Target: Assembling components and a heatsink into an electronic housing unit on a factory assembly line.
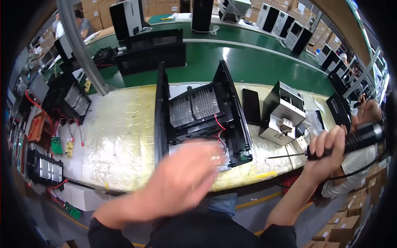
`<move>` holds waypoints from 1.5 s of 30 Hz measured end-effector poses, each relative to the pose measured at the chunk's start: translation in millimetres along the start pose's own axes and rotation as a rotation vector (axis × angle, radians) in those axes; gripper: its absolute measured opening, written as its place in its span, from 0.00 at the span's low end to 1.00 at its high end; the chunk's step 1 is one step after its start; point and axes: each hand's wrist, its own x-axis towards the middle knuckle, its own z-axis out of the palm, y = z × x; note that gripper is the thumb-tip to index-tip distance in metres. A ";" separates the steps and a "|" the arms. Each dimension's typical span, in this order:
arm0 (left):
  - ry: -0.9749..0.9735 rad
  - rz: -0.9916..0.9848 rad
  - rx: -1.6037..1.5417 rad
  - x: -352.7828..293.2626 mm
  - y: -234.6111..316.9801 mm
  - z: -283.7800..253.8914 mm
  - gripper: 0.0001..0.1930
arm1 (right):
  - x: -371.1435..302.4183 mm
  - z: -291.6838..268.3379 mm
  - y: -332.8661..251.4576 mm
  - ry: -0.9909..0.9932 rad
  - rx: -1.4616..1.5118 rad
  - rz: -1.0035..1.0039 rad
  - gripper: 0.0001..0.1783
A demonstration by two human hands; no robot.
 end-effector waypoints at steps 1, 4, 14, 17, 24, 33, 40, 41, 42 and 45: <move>-0.027 0.040 0.148 26.0 -12.6 -7.3 0.26 | 6.1 -18.7 11.2 0.092 -0.137 0.040 0.29; -0.229 -0.212 0.502 60.2 -75.2 -2.7 0.47 | 10.2 -74.2 71.6 0.203 -0.357 0.152 0.31; -0.388 -0.259 0.629 70.3 -126.7 -2.0 0.66 | -51.4 -24.7 106.1 -0.155 -0.554 -0.160 0.34; -0.454 -0.322 0.524 79.0 -122.5 -7.7 0.67 | -81.2 32.4 125.6 -0.482 -0.170 0.400 0.40; -0.318 -0.168 0.560 63.2 -84.9 -11.0 0.64 | -82.4 30.1 148.7 -0.341 0.203 0.742 0.35; -0.394 -0.275 0.586 58.1 -75.4 9.9 0.65 | -68.6 28.1 137.2 -0.330 0.174 0.767 0.31; -0.413 -0.251 0.577 56.8 -70.6 6.7 0.64 | -65.2 27.3 124.8 -0.357 0.113 0.745 0.32; -0.318 -0.210 0.539 54.4 -71.7 6.1 0.63 | -63.1 25.8 123.9 -0.375 0.113 0.754 0.32; -0.273 -0.179 0.542 52.7 -71.0 5.9 0.62 | -63.9 26.8 123.9 -0.383 0.090 0.736 0.32; -0.245 -0.121 0.560 54.2 -69.9 2.3 0.61 | -64.4 29.9 124.2 -0.375 0.089 0.734 0.32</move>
